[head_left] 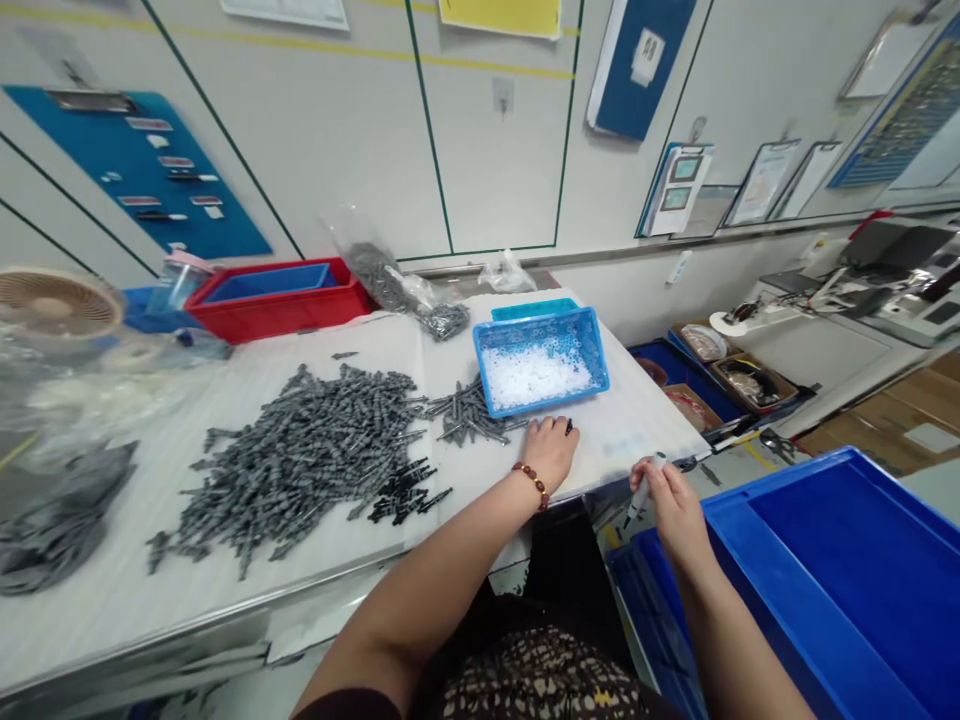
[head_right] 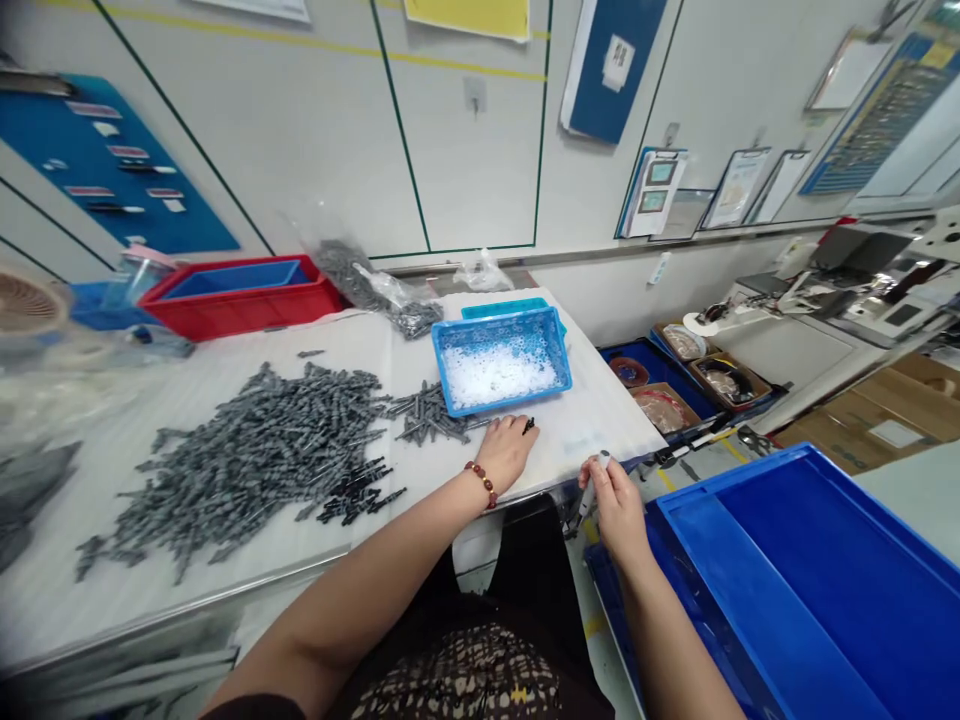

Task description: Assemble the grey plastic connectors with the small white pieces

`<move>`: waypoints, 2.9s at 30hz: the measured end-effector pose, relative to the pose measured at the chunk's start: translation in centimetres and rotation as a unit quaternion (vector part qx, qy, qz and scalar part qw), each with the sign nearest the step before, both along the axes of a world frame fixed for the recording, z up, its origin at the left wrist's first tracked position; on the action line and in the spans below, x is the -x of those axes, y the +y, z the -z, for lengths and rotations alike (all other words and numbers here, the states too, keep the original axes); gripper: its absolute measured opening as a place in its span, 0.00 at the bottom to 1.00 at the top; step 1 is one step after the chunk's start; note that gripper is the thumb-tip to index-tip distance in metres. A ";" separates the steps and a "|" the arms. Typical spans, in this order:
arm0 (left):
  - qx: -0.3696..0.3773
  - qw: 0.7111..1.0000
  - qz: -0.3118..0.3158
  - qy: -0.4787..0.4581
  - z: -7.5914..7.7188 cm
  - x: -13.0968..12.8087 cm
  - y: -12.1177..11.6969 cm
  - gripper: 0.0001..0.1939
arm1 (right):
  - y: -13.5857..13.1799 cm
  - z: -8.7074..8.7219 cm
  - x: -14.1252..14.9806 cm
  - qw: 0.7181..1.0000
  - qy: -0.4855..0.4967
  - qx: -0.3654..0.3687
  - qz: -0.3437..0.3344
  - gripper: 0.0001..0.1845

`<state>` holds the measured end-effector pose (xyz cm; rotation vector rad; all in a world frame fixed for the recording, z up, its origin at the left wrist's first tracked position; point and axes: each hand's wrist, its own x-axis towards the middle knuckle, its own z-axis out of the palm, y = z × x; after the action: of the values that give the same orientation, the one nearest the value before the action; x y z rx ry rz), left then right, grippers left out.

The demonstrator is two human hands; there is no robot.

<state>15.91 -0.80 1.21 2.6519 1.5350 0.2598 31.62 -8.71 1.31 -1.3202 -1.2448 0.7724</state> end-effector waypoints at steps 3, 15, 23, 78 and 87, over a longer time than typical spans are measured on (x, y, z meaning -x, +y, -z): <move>-0.016 1.000 -0.012 -0.008 0.0 0.7 -0.1 0.18 | 0.4 -0.8 0.9 0.998 -0.049 -0.005 -0.034 0.18; -0.052 0.993 -0.024 -0.101 0.5 3.8 -0.8 0.08 | 0.9 -1.8 1.4 0.981 -0.155 -0.011 -0.120 0.18; -0.073 0.971 0.005 -0.229 -0.2 5.6 -1.7 0.09 | 2.2 -2.3 1.9 0.958 -0.213 -0.005 -0.190 0.14; 0.055 0.939 0.139 -0.311 -2.4 9.3 -8.2 0.10 | -0.6 -6.7 6.2 0.755 -0.580 0.039 -0.304 0.14; 0.061 0.930 0.124 -0.340 -2.2 9.5 -8.1 0.11 | -0.5 -6.9 5.8 0.764 -0.559 0.046 -0.319 0.11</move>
<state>6.43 -8.95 3.40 2.2523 0.9496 0.9105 25.78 -9.25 8.18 -1.4664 -2.7483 0.4340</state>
